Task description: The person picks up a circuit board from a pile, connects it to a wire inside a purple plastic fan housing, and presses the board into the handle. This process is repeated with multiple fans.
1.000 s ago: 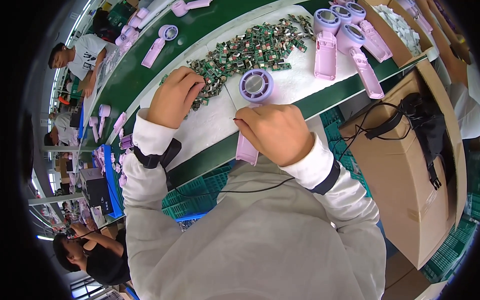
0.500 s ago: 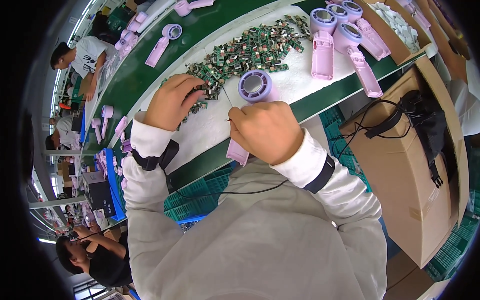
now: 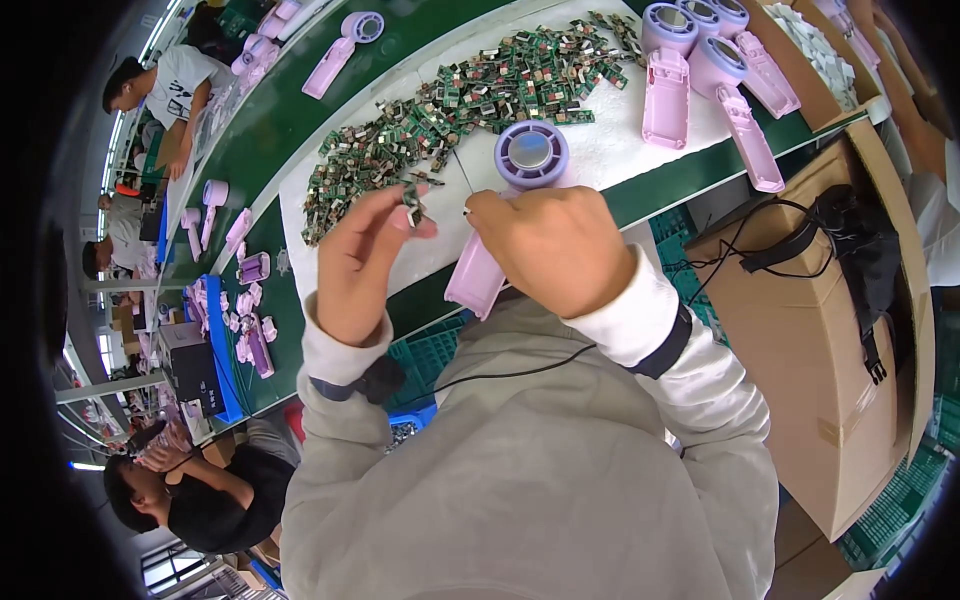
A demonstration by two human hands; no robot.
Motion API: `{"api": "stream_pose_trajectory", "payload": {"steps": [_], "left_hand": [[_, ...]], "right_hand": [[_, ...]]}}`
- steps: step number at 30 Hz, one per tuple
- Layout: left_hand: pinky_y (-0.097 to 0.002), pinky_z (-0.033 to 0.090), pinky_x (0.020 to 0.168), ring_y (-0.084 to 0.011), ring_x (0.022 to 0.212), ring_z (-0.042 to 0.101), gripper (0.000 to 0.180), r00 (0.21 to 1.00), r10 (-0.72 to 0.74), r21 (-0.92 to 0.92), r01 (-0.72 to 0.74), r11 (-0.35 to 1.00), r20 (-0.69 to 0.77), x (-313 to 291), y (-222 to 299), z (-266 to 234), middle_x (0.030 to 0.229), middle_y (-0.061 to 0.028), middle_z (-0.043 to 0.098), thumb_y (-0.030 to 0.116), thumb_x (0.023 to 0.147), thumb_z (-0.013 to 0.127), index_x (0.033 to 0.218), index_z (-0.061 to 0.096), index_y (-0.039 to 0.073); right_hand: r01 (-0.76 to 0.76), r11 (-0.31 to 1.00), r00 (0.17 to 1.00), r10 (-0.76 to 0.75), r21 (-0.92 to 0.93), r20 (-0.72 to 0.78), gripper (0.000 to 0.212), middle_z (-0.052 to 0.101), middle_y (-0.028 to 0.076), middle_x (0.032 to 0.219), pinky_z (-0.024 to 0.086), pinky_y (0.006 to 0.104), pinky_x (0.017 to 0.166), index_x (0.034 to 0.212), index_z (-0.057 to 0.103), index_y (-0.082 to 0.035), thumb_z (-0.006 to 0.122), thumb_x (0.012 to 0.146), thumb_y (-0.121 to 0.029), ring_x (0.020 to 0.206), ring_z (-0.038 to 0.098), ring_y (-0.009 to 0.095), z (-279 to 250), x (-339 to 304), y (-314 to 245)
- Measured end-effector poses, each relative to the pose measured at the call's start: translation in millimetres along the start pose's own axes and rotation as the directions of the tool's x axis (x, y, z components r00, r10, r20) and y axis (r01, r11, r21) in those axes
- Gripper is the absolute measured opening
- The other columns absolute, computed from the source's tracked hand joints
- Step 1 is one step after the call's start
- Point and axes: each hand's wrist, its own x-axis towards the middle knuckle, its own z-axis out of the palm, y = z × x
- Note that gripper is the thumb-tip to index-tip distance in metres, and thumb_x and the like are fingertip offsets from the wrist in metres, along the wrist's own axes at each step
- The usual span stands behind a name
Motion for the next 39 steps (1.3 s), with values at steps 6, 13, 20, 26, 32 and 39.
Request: {"api": "stream_pose_trajectory", "payload": {"steps": [6,13,20,26,32,39], "left_hand": [[-0.0364,0.057,0.095,-0.0247,0.105,0.07,0.034,0.925,-0.335,-0.535,0.377,0.756,0.178,-5,-7,7,0.112,-0.0143,0.069,0.004,0.103,0.059,0.134,0.056,-0.008],[-0.0351,0.056,0.097,-0.0239,0.105,0.07,0.036,0.933,-0.317,-0.454,0.36,0.815,0.171,-5,-3,14,0.116,-0.0147,0.067,-0.001,0.101,0.058,0.136,0.057,-0.007],[-0.0321,0.055,0.096,-0.0208,0.104,0.068,0.031,0.985,0.071,-0.056,-0.063,0.996,0.16,-9,-9,9,0.124,-0.0135,0.063,-0.008,0.096,0.061,0.126,0.066,-0.002],[-0.0315,0.056,0.096,-0.0209,0.105,0.069,0.03,0.98,0.141,-0.149,-0.119,0.982,0.142,-8,-10,19,0.119,-0.0142,0.065,-0.008,0.095,0.063,0.125,0.066,-0.003],[-0.0313,0.057,0.096,-0.021,0.108,0.069,0.03,0.996,-0.048,-0.248,0.067,0.966,0.081,-9,-2,32,0.118,-0.0159,0.069,-0.008,0.096,0.064,0.126,0.063,-0.007],[-0.0313,0.057,0.097,-0.0203,0.11,0.069,0.03,0.995,-0.025,-0.212,0.045,0.976,0.099,-10,-12,31,0.12,-0.0159,0.07,-0.008,0.097,0.063,0.127,0.063,-0.007]], "right_hand": [[-0.012,0.975,0.999,0.022,0.222,-0.04,0.011,0.064,0.012,0.065,0.048,0.041,0.052,0.103,0.069,-0.004,0.068,0.095,-0.012,0.058,0.066,0.031,-7,-9,0],[-0.045,0.98,0.998,0.036,0.193,0.05,0.01,0.063,0.012,0.065,0.047,0.0416,0.052,0.102,0.067,-0.004,0.068,0.096,-0.012,0.057,0.064,0.032,-18,-9,-2],[-0.057,0.98,0.996,0.044,0.192,0.071,0.01,0.064,0.013,0.067,0.047,0.0413,0.053,0.102,0.066,-0.003,0.067,0.096,-0.011,0.059,0.064,0.032,-22,-12,0],[-0.06,0.975,0.994,0.04,0.213,0.098,0.011,0.067,0.013,0.072,0.049,0.0406,0.054,0.102,0.067,-0.002,0.069,0.095,-0.01,0.06,0.066,0.031,-25,-15,3],[-0.041,0.972,0.997,0.025,0.231,0.071,0.013,0.069,0.014,0.076,0.049,0.04,0.055,0.103,0.068,-0.001,0.071,0.093,-0.008,0.061,0.066,0.031,-24,-16,4],[-0.036,0.977,0.996,0.019,0.211,0.083,0.013,0.069,0.013,0.076,0.049,0.0397,0.054,0.102,0.067,-0.001,0.071,0.093,-0.008,0.06,0.066,0.031,-26,-17,5]]}}
